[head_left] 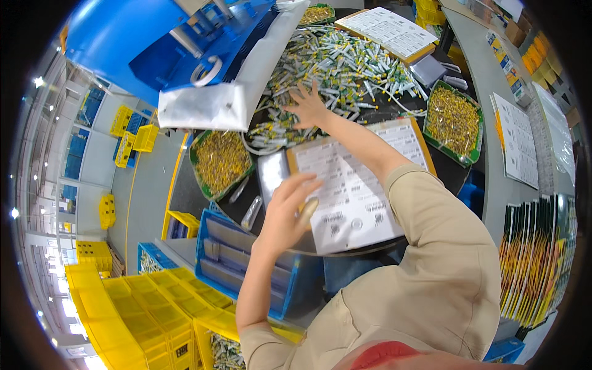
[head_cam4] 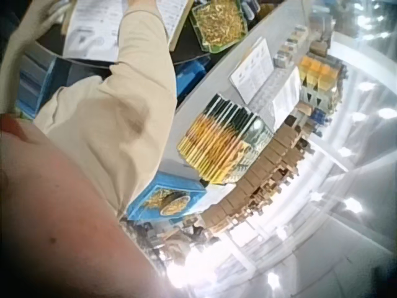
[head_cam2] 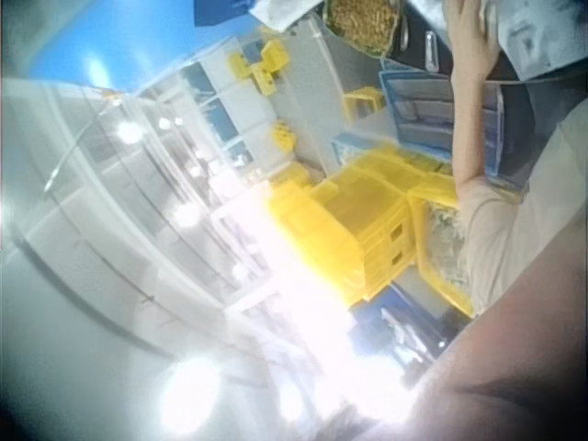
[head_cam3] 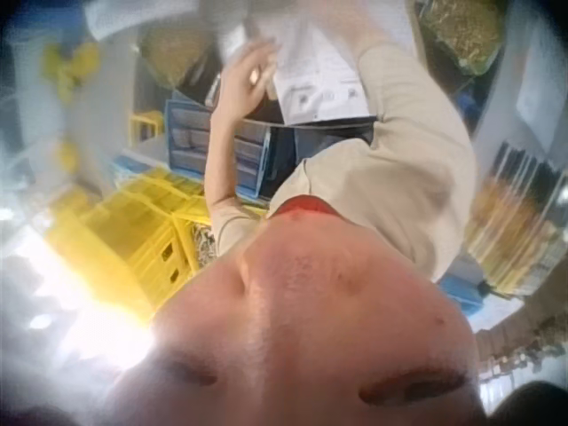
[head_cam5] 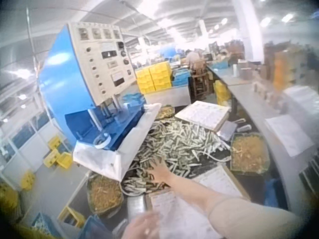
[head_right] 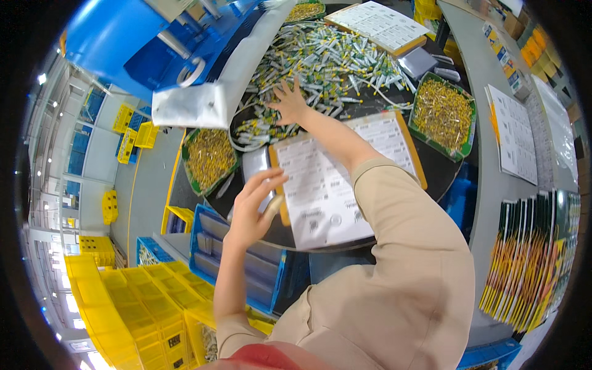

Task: The person repeatedly places small cylindrical electronic components into a yellow tray with multiple slots, then inserts small yellow pins into each component. The person also handles a yellow bin filled with similar components and places it on the table.

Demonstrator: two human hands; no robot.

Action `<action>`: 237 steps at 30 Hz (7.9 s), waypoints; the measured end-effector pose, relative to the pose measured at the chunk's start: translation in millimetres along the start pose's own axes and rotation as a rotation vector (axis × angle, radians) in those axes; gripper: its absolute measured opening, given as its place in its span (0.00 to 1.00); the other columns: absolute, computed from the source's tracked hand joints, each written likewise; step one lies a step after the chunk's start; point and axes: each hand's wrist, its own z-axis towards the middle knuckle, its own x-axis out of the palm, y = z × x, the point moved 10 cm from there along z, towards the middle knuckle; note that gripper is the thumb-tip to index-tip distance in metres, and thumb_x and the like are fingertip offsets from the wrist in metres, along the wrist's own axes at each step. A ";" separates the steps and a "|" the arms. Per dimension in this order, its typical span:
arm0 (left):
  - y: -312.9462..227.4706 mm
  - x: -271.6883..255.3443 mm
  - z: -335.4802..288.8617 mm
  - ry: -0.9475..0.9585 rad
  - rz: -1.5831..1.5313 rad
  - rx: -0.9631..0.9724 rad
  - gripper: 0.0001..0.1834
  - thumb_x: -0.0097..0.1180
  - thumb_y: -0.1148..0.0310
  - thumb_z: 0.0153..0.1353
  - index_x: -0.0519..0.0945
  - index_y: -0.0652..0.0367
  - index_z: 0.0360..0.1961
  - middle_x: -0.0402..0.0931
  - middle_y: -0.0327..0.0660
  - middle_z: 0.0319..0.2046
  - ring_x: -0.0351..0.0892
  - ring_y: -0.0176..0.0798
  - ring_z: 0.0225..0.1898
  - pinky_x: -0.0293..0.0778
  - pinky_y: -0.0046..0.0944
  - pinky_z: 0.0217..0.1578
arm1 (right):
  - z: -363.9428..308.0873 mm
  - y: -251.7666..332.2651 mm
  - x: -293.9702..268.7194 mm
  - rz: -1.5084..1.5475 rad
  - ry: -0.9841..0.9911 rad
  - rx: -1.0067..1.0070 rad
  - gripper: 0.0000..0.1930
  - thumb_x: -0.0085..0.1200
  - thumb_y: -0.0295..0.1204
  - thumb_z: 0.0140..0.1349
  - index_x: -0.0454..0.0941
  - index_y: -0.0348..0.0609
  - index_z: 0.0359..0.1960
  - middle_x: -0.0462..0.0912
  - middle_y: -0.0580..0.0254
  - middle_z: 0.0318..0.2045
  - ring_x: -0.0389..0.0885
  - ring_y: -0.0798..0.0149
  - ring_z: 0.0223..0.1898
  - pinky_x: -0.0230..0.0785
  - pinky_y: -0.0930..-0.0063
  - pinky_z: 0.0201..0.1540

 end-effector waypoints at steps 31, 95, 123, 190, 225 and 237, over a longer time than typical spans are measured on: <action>84.9 211.1 47.5 0.162 0.545 -0.089 0.36 0.42 0.40 0.67 0.59 0.38 0.73 0.45 0.50 0.75 0.37 0.65 0.75 0.30 0.81 0.64 | -563.8 -212.0 199.8 2.141 -0.983 1.366 0.26 0.41 0.49 0.75 0.71 0.40 0.61 0.80 0.55 0.54 0.81 0.55 0.53 0.76 0.59 0.56; 52.9 85.4 -173.5 -0.350 -0.351 -0.812 0.14 0.58 0.68 0.65 0.80 0.67 0.47 0.83 0.46 0.37 0.78 0.33 0.37 0.74 0.35 0.43 | -216.5 169.6 -125.6 0.459 -0.047 -0.915 0.29 0.58 0.25 0.54 0.75 0.62 0.60 0.79 0.63 0.57 0.65 0.54 0.68 0.36 0.36 0.75; 181.9 8.8 -112.7 -0.170 0.536 -0.062 0.11 0.60 0.78 0.50 0.75 0.62 0.36 0.77 0.48 0.40 0.76 0.56 0.43 0.73 0.52 0.44 | -1155.4 -170.1 -345.8 -0.395 0.158 2.358 0.27 0.53 0.52 0.59 0.81 0.47 0.53 0.82 0.49 0.54 0.81 0.49 0.54 0.73 0.56 0.55; 135.8 89.8 -93.9 -0.396 -0.673 -0.934 0.16 0.70 0.63 0.57 0.80 0.66 0.25 0.78 0.38 0.18 0.75 0.29 0.18 0.70 0.30 0.20 | -240.3 76.5 -61.4 1.042 -0.190 0.021 0.11 0.61 0.27 0.60 0.81 0.39 0.44 0.80 0.53 0.34 0.78 0.54 0.38 0.72 0.64 0.42; 90.3 171.8 -61.3 -0.030 -0.809 -0.850 0.08 0.64 0.72 0.59 0.83 0.64 0.38 0.85 0.41 0.33 0.82 0.31 0.35 0.75 0.31 0.39 | -283.2 0.0 -47.5 0.625 -0.432 -0.069 0.05 0.60 0.25 0.53 0.76 0.42 0.29 0.74 0.62 0.30 0.72 0.56 0.36 0.68 0.63 0.41; 101.7 159.1 -82.2 -0.140 -0.629 -0.884 0.08 0.66 0.69 0.59 0.82 0.64 0.33 0.82 0.40 0.26 0.76 0.29 0.28 0.73 0.32 0.33 | -317.6 16.7 -55.0 0.624 -0.403 0.021 0.14 0.62 0.24 0.49 0.82 0.47 0.41 0.76 0.65 0.34 0.74 0.57 0.42 0.68 0.63 0.46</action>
